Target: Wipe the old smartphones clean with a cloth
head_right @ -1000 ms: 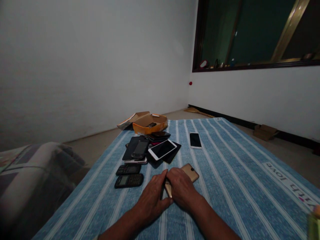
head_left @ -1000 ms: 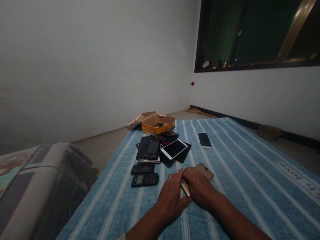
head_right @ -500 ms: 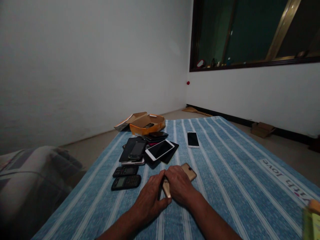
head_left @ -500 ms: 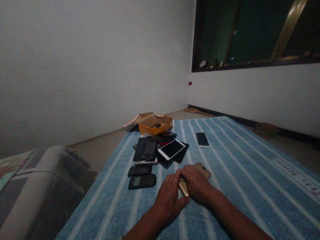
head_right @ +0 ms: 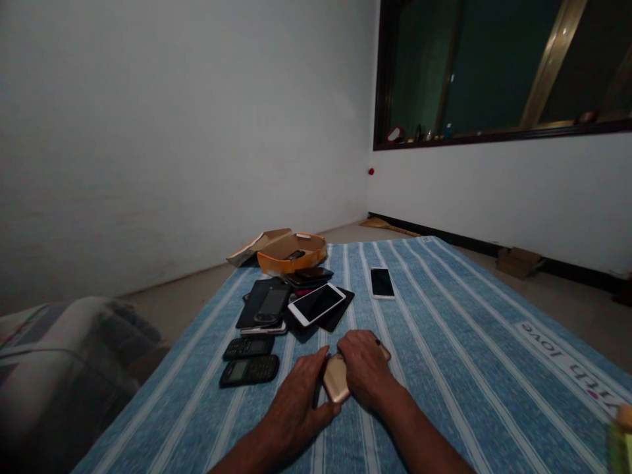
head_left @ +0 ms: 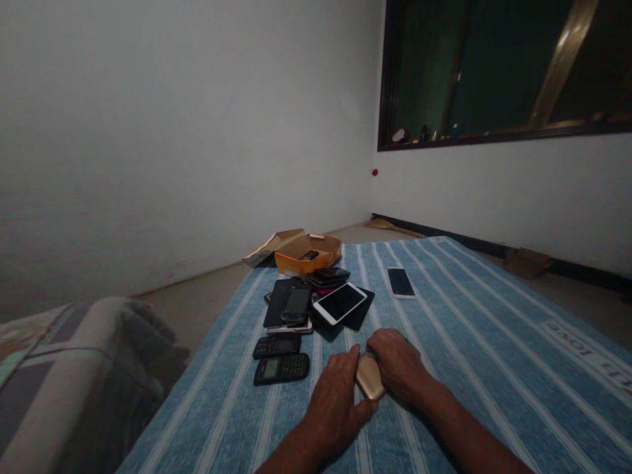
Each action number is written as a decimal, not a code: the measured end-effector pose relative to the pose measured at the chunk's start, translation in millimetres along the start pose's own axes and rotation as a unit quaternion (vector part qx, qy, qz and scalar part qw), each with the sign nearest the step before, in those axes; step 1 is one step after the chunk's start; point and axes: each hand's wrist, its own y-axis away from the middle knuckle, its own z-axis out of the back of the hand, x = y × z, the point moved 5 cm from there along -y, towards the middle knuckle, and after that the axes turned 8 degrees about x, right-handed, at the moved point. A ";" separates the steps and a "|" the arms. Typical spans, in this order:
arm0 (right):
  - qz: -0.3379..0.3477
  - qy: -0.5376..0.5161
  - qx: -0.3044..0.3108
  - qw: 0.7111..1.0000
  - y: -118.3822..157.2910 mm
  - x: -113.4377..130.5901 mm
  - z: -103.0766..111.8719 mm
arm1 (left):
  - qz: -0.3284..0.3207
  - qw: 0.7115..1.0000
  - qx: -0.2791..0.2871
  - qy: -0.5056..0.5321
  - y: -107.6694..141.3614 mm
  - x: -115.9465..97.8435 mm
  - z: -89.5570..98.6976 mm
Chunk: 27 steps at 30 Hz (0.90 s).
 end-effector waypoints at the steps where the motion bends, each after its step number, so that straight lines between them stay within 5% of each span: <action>1: -0.003 0.002 0.004 1.000 -0.9 -2.1 0.3 | -0.005 1.000 -0.003 -0.002 0.6 1.3 -0.5; 7: -0.083 0.025 -0.006 0.996 -7.0 -29.8 2.1 | -0.015 1.000 -0.001 -0.012 2.5 6.6 -2.8; 15: -0.020 0.002 0.007 1.000 -6.5 -15.6 -7.8 | 0.002 1.000 0.011 -0.006 1.6 4.1 -1.7; 21: -0.119 -0.001 0.014 0.993 -6.2 -31.7 3.2 | -0.017 1.000 -0.002 -0.017 3.8 7.5 -4.1; 27: -0.152 0.063 0.021 0.986 -2.3 -19.1 5.3 | -0.039 0.999 -0.021 -0.017 5.9 13.8 -6.8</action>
